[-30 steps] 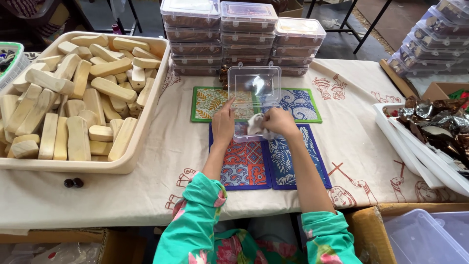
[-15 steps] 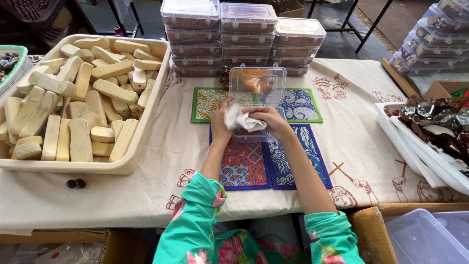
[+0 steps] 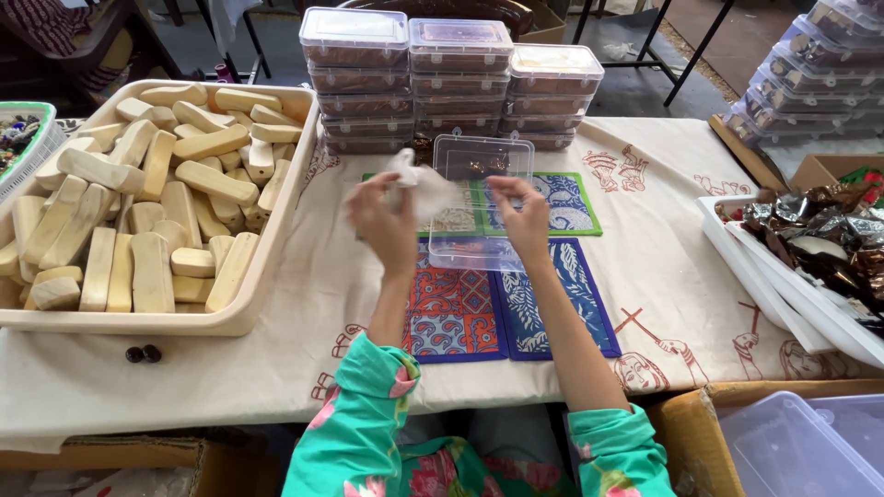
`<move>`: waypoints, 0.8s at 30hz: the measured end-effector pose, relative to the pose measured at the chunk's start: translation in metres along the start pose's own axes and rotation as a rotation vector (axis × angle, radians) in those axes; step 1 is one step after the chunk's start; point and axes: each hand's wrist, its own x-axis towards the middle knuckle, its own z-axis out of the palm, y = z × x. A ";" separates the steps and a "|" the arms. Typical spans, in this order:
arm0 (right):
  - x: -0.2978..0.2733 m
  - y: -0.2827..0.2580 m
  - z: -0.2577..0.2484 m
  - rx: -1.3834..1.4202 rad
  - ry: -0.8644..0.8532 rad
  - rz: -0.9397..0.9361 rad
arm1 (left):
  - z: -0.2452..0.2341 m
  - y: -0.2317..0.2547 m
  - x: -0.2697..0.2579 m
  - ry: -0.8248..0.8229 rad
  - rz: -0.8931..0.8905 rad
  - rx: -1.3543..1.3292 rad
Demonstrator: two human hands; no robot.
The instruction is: The person wraps rectangular wooden blocks in foil and places them into clear plastic containers. They also wipe the wooden blocks with a white cloth before wrapping them.
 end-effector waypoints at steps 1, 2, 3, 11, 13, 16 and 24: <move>-0.002 -0.003 -0.003 0.002 0.000 0.000 | -0.009 -0.004 0.005 0.000 0.002 0.002; -0.004 -0.007 -0.007 -0.400 0.218 -0.258 | -0.017 -0.008 0.011 0.064 -0.088 0.129; -0.006 -0.010 -0.010 -0.803 0.437 -0.514 | -0.026 -0.012 0.016 0.128 -0.177 0.256; 0.023 0.074 -0.052 -0.971 0.331 -0.166 | -0.026 -0.040 0.013 0.025 -0.046 0.529; 0.022 0.079 -0.053 -0.938 0.282 -0.105 | -0.026 -0.026 0.018 0.067 0.027 0.489; 0.021 0.072 -0.049 -0.855 0.249 -0.054 | -0.009 -0.019 0.029 0.066 0.128 0.447; 0.015 0.042 -0.041 -0.737 0.370 -0.239 | 0.090 -0.071 0.043 -0.415 0.020 0.240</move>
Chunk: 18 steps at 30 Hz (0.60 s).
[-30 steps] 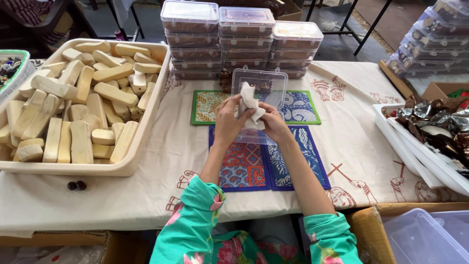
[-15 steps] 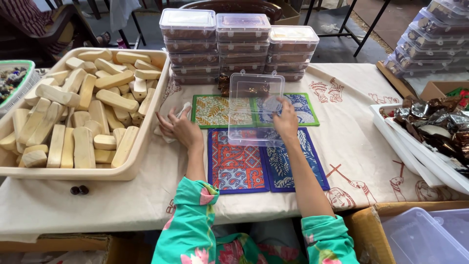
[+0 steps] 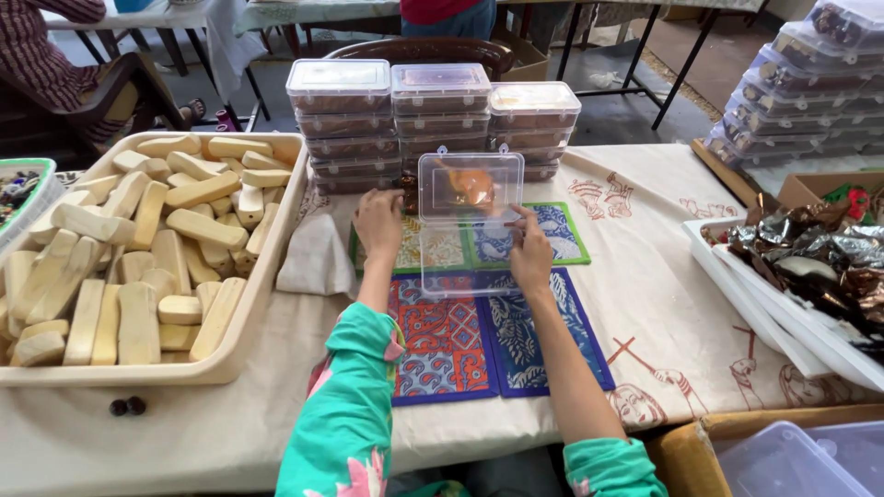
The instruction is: The person wraps rectangular wooden blocks in foil and places them into clear plastic containers. They also wipe the wooden blocks with a white cloth before wrapping them.
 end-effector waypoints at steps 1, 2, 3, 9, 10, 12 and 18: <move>0.000 -0.002 -0.003 -0.004 0.003 0.000 | 0.009 0.000 0.004 -0.001 0.002 -0.005; 0.001 -0.003 -0.006 0.011 0.006 0.001 | 0.018 0.001 0.009 -0.015 0.072 0.002; -0.001 -0.004 -0.010 0.024 0.008 0.008 | 0.028 0.001 0.010 -0.034 0.141 0.008; 0.004 -0.020 -0.019 -0.136 -0.014 0.105 | 0.083 -0.009 0.018 -0.188 0.426 0.017; 0.003 -0.020 -0.018 -0.138 -0.008 0.109 | 0.086 -0.011 0.020 -0.191 0.432 0.014; -0.002 -0.018 -0.016 -0.336 -0.142 0.166 | 0.091 -0.017 0.020 -0.217 0.498 0.085; -0.005 -0.006 -0.007 -0.423 -0.153 0.073 | 0.036 0.027 0.026 -0.310 0.519 0.223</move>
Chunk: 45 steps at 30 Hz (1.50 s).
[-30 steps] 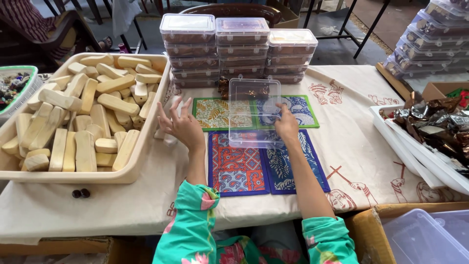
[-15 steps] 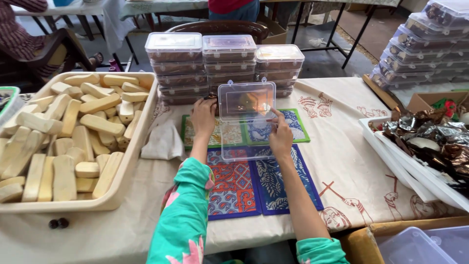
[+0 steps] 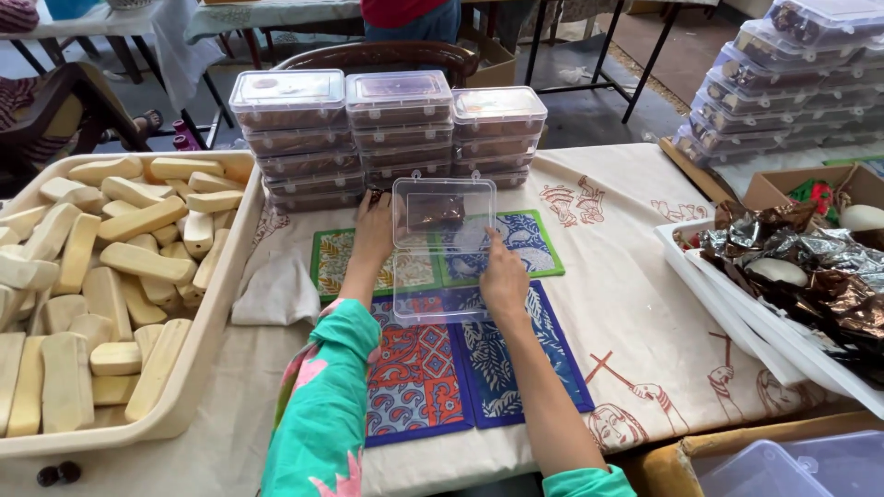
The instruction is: The person wraps rectangular wooden blocks in foil and places them into clear plastic containers. They also wipe the wooden blocks with a white cloth before wrapping them.
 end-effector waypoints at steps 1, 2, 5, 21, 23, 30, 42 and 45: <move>0.000 -0.002 0.000 0.003 -0.003 0.000 | 0.005 -0.007 -0.003 -0.003 -0.002 0.003; 0.001 -0.004 -0.001 -0.007 -0.029 0.012 | 0.011 -0.013 -0.005 0.041 0.018 0.015; -0.004 -0.002 0.002 0.019 -0.034 -0.044 | 0.005 -0.019 -0.020 0.154 -0.019 -0.034; -0.007 -0.037 -0.034 0.466 0.079 -0.320 | -0.082 0.051 -0.067 0.482 -0.716 -1.467; 0.006 -0.021 -0.016 0.675 0.018 -0.215 | -0.073 0.067 -0.063 0.423 -0.729 -1.556; 0.015 -0.009 -0.002 1.375 -0.346 0.019 | -0.041 0.087 -0.075 0.235 -0.609 -1.781; 0.013 -0.005 0.000 1.504 -0.333 0.122 | -0.046 0.093 -0.076 0.153 -0.577 -1.748; 0.015 0.002 0.004 1.616 -0.354 0.136 | -0.045 0.094 -0.077 0.085 -0.545 -1.727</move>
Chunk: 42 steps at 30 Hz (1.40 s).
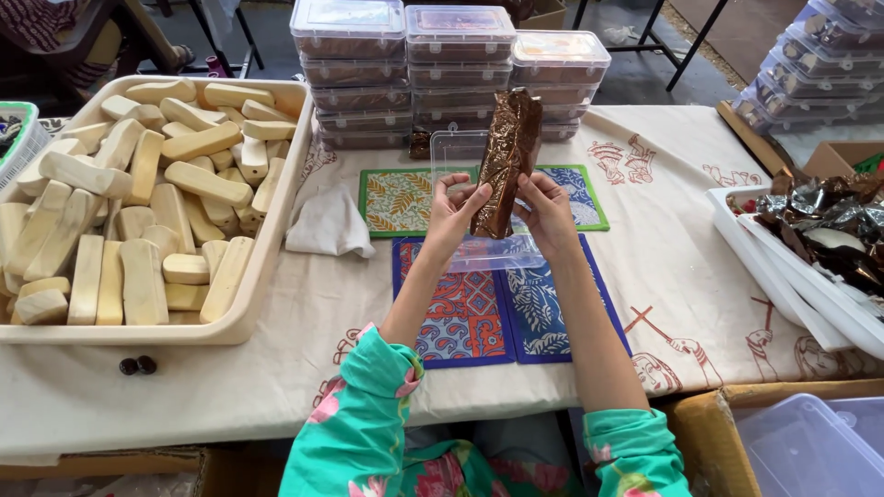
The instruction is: The person wraps rectangular wooden blocks in foil and places them into clear plastic containers. They also wipe the wooden blocks with a white cloth before wrapping them.
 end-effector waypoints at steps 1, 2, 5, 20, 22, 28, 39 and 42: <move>0.000 0.002 -0.002 -0.001 0.002 0.000 | -0.002 -0.006 0.002 -0.001 -0.002 -0.001; 0.001 0.005 -0.004 0.082 -0.019 0.014 | -0.004 -0.012 0.004 -0.027 -0.001 0.016; -0.003 -0.002 0.006 0.192 -0.006 0.062 | -0.005 -0.017 0.006 -0.069 0.010 0.064; 0.004 -0.004 -0.006 0.088 0.100 0.046 | 0.002 0.001 -0.006 -0.141 0.111 0.401; 0.000 -0.011 -0.001 0.015 0.139 0.051 | -0.004 0.004 -0.003 -0.107 0.073 0.384; -0.007 -0.020 0.010 -0.275 0.121 -0.021 | -0.015 0.021 -0.004 0.157 0.035 0.277; -0.011 -0.025 0.010 -0.469 0.000 -0.072 | -0.025 0.022 -0.004 0.254 -0.045 -0.004; -0.012 -0.027 0.010 -0.494 -0.030 -0.085 | -0.048 0.011 0.008 0.386 -0.113 -0.097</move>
